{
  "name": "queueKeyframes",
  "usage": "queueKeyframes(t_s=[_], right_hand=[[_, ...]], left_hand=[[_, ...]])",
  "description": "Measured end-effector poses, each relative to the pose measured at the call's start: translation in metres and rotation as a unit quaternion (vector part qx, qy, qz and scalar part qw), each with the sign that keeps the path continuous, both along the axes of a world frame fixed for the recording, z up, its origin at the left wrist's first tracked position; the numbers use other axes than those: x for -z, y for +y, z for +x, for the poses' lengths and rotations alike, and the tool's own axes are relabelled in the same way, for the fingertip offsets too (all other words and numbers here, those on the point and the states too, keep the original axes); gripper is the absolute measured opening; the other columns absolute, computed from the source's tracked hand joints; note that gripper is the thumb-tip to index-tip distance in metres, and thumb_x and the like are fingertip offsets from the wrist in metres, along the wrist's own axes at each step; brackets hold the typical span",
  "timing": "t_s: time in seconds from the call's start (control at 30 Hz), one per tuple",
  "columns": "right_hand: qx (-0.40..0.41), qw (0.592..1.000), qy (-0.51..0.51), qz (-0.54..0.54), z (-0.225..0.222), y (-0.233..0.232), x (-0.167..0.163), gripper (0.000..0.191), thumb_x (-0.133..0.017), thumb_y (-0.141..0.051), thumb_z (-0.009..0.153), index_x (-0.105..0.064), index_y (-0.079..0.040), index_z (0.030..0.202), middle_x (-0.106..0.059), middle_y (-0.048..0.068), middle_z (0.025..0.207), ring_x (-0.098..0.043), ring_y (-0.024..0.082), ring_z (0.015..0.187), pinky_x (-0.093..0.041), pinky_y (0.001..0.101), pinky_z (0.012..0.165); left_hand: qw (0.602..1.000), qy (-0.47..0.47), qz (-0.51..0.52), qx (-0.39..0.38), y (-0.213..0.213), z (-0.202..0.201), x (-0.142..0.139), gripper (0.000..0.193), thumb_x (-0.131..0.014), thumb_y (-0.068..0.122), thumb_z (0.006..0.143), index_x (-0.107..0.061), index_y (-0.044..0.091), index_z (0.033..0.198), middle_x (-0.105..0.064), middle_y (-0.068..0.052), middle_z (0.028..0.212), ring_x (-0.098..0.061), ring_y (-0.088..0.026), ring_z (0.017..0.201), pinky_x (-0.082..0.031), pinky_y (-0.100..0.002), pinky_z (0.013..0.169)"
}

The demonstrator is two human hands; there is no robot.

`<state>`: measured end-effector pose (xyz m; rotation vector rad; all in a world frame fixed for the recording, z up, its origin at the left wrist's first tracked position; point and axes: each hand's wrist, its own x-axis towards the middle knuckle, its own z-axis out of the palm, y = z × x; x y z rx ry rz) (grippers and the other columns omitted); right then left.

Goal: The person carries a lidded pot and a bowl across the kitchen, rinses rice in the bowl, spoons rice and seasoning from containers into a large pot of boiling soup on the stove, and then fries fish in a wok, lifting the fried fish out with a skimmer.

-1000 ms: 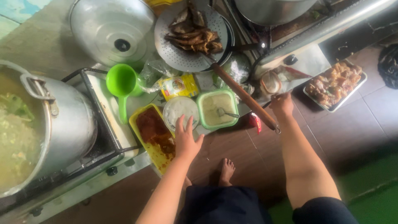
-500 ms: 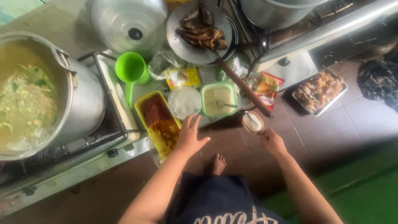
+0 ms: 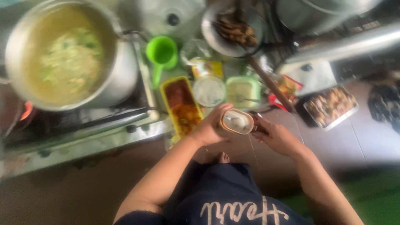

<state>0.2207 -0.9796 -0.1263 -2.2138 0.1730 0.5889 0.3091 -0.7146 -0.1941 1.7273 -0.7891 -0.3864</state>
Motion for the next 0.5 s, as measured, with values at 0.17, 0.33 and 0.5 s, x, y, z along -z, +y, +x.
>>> queueKeyframes(t_s=[0.17, 0.33, 0.5], right_hand=[[-0.073, 0.996, -0.041, -0.042, 0.038, 0.086, -0.078, 0.033, -0.070, -0.024, 0.089, -0.067, -0.012, 0.119, -0.078, 0.010, 0.090, -0.077, 0.024, 0.076, -0.058, 0.0377, 0.070], [-0.142, 0.939, -0.302, -0.088, 0.049, 0.187, -0.140, 0.030, -0.073, -0.018, 0.082, -0.073, -0.012, 0.112, -0.071, 0.012, 0.088, -0.070, 0.028, 0.073, -0.055, 0.0405, 0.068], [-0.266, 0.859, -0.437, 0.015, 0.063, 0.298, -0.165, 0.025, -0.071, -0.011, 0.084, -0.073, -0.008, 0.108, -0.070, 0.012, 0.092, -0.068, 0.032, 0.081, -0.054, 0.0408, 0.071]], left_hand=[[0.986, 0.132, 0.029, -0.093, 0.076, -0.004, -0.048, 0.080, -0.097, 0.019, 0.063, -0.056, 0.012, 0.131, -0.071, -0.004, 0.126, -0.067, -0.018, 0.119, -0.054, -0.033, 0.103], [0.974, 0.147, -0.094, -0.145, 0.161, -0.020, -0.092, 0.078, -0.095, 0.019, 0.066, -0.051, 0.012, 0.130, -0.066, -0.006, 0.125, -0.064, -0.015, 0.120, -0.054, -0.033, 0.102], [0.961, 0.048, 0.100, -0.254, 0.240, -0.032, -0.140, 0.076, -0.092, 0.023, 0.064, -0.053, 0.015, 0.128, -0.069, -0.009, 0.120, -0.069, -0.025, 0.113, -0.055, -0.036, 0.094]])
